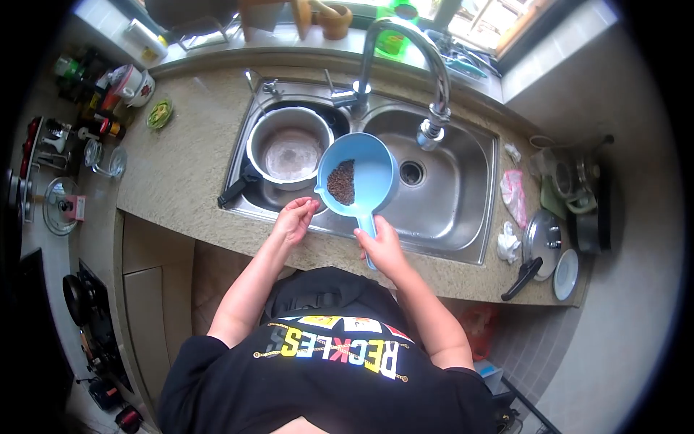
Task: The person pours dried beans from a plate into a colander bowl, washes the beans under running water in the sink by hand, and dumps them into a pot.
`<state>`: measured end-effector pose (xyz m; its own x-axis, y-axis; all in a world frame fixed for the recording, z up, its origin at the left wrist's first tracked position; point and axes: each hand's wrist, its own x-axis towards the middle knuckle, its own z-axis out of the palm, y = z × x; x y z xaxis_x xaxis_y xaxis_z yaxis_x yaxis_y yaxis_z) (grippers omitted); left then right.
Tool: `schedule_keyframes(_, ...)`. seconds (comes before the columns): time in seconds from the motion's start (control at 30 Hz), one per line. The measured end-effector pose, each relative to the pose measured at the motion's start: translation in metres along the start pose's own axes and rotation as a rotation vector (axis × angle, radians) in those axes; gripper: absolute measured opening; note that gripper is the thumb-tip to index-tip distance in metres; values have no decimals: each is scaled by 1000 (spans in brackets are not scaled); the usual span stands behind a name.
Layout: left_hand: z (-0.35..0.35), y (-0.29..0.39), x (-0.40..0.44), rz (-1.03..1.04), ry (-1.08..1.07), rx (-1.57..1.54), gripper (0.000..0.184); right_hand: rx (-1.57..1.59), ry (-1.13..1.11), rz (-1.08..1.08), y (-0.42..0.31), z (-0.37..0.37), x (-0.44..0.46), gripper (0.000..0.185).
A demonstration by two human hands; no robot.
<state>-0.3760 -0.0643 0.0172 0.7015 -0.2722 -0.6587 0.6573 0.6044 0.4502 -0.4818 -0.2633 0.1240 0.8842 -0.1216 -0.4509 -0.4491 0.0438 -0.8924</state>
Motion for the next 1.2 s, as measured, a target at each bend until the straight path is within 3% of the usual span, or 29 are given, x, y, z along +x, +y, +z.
schedule_keyframes(0.2, -28, 20, -15, 4, -42, -38, 22, -332, -28, -130, -17, 39, 78, 22)
schedule_keyframes(0.3, -36, 25, -19, -9, 9, -121, 20, -745, 28, -305, 1, 57, 133, 25)
schedule_keyframes(0.33, -40, 25, -19, -3, 10, -131, 20, -753, 19, -310, -3, 65, 144, 25)
schedule_keyframes(0.4, -47, 26, -18, 5, -5, -170, 18, -1053, 89, -326, -8, 84, 161, 25)
schedule_keyframes(0.6, -54, 34, -21, -4, -10, -191, 17, -1317, -91, -421, 11, 104, 201, 19)
schedule_keyframes(0.7, -56, 35, -22, -24, -18, -192, 18, -1455, 11, -438, 9, 106, 205, 19)
schedule_keyframes(1.03, -48, 37, -19, -55, -67, -151, 19, -1375, -10, -495, 22, 105, 220, 16)
schedule_keyframes(1.1, -48, 36, -20, -59, -61, -162, 19, -880, -236, 37, -2, 113, 224, 16)
schedule_keyframes(1.2, -52, 34, -22, -65, -57, -169, 18, -300, -339, 370, -6, 103, 232, 14)
